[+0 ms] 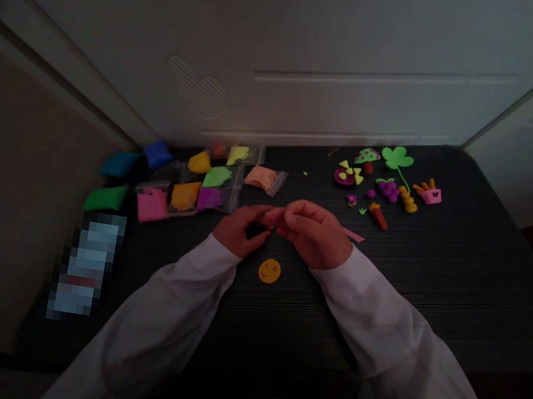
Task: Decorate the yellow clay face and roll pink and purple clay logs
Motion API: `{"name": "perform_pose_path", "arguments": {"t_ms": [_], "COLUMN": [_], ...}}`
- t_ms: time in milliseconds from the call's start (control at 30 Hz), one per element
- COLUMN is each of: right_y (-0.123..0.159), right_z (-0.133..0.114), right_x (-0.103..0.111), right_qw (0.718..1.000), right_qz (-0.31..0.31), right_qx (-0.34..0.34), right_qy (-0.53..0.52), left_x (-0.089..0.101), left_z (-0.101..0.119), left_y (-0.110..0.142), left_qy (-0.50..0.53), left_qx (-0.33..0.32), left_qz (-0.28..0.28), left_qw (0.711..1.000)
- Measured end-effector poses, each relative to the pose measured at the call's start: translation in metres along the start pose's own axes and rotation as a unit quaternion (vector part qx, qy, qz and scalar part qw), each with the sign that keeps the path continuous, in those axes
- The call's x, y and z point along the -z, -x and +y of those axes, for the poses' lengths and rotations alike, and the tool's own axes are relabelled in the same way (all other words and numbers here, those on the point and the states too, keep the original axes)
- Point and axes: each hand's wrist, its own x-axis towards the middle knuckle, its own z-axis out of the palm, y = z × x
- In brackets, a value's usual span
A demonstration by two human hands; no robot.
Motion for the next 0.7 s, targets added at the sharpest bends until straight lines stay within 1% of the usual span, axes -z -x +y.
{"name": "perform_pose_path", "arguments": {"t_ms": [100, 267, 367, 467, 600, 700], "right_y": [-0.0002, -0.0030, -0.0040, -0.0046, -0.0053, -0.0054], "right_z": [-0.0001, 0.0033, 0.0054, 0.0054, 0.0024, 0.0016], "right_x": [0.0005, -0.0030, -0.0051, -0.0046, -0.0026, -0.0015], "right_qw": [1.000, 0.997, 0.996, 0.996, 0.995, 0.996], "right_qz": [0.002, 0.037, 0.052, 0.070, 0.078, 0.070], "right_qx": [0.016, 0.060, 0.058, 0.035, 0.014, 0.008], "right_qy": [-0.013, 0.037, 0.044, 0.044, 0.053, 0.049], "left_x": [0.0005, 0.0006, 0.0011, 0.0029, 0.0062, 0.0081], "left_z": [0.0003, -0.0030, -0.0050, -0.0051, -0.0044, -0.0032], "left_y": [-0.0005, -0.0007, -0.0002, 0.0000, -0.0010, -0.0024], "left_qy": [-0.003, 0.010, 0.034, 0.061, 0.142, 0.230], "left_qx": [0.003, 0.011, 0.021, 0.036, 0.066, 0.098], "left_qz": [-0.006, -0.012, -0.016, -0.007, 0.006, 0.022], "left_qw": [1.000, 1.000, 0.999, 0.997, 0.988, 0.968]}}
